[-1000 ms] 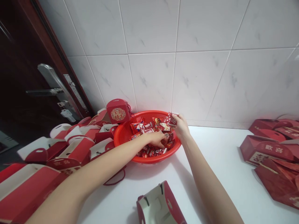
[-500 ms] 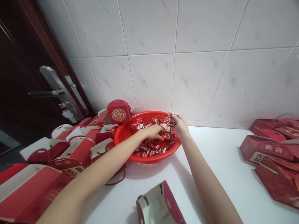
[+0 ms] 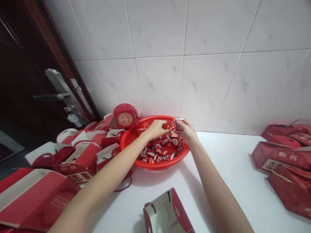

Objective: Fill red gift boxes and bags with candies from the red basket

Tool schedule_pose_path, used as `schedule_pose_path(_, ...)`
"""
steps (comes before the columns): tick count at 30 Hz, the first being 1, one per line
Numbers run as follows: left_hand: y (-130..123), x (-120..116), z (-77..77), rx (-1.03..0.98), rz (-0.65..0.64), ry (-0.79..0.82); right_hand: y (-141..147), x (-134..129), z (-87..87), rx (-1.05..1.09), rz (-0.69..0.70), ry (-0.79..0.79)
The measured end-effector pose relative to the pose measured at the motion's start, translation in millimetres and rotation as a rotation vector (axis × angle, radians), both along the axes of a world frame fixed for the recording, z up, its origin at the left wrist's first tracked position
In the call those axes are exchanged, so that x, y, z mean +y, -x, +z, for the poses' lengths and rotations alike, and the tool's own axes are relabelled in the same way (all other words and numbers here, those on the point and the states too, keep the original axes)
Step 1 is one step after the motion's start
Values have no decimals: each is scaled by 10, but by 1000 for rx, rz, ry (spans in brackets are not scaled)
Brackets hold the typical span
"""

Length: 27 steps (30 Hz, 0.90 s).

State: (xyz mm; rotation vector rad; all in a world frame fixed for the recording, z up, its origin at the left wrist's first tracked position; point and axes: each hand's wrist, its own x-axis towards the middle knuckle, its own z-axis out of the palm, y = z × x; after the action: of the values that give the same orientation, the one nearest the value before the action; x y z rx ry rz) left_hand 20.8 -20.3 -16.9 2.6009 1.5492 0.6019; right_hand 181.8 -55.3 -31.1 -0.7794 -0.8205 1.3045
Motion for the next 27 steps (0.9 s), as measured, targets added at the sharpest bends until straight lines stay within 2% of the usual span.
schedule_pose_path(4,-3,-21,11,6,23,38,-16,-6,-10,-33,51,-29)
schedule_pose_path(8,6,-38,26,-39,-37,92,-21,2,-21,-67,28,-14)
schedule_pose_path(14,32,-61,28,-248,-180,195,-6,8,-7,-50,-66,-20)
schedule_pose_path(18,21,5,-1,-404,-181,315,-11,16,-4,-28,-101,-14)
schedule_pose_path(25,27,109,-25,-487,-167,347,-26,-24,9,-68,51,17)
schedule_pose_path(27,29,109,-27,-495,-170,342,-21,-29,11,-68,54,22)
